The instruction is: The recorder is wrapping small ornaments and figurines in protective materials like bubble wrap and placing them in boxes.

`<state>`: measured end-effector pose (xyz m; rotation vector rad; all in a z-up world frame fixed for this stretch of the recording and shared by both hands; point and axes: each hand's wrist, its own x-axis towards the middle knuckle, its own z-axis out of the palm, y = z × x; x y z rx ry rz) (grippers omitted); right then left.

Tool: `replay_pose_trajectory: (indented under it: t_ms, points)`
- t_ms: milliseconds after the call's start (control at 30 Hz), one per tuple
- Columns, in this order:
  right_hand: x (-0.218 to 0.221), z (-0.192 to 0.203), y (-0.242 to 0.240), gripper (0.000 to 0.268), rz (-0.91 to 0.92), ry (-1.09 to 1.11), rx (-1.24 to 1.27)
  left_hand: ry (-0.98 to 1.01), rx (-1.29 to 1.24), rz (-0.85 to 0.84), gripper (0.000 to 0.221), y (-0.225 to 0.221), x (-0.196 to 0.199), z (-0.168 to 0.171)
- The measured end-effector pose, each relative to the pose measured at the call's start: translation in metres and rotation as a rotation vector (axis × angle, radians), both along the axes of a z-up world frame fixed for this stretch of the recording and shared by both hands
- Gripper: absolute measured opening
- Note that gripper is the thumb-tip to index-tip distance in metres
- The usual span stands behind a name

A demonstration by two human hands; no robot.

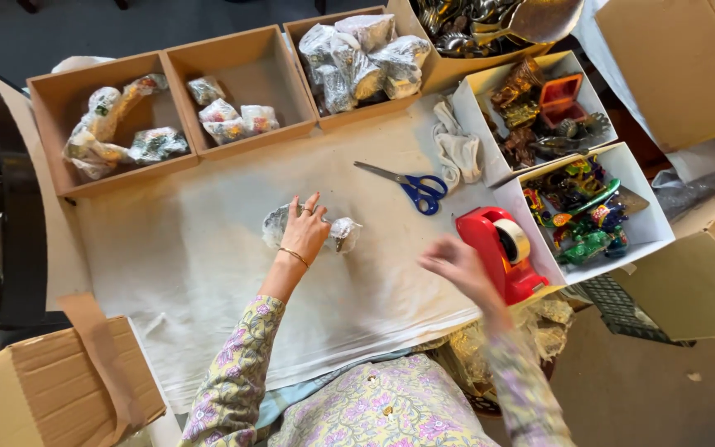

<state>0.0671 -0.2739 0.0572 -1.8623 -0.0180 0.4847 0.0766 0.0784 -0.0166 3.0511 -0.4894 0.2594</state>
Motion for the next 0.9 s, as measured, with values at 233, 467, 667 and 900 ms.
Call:
replay_pose_trajectory:
  t_ms: [233, 467, 667, 900]
  points:
    - [0.049, -0.023, 0.153, 0.023, 0.335, -0.311, 0.105, -0.02, -0.115, 0.015, 0.011, 0.007, -0.007, -0.005]
    - [0.053, -0.032, 0.174, 0.021, 0.317, -0.327, -0.047, -0.002, -0.3, 0.045, 0.024, 0.004, -0.008, 0.013]
    - [0.058, -0.037, 0.187, 0.027, 0.365, -0.331, -0.174, -0.005, -0.402, 0.066, 0.031, 0.003, -0.008, 0.007]
    - [0.059, -0.052, 0.197, 0.031, 0.409, -0.432, -0.35, -0.005, -0.355, 0.06, 0.033, 0.002, -0.009, 0.006]
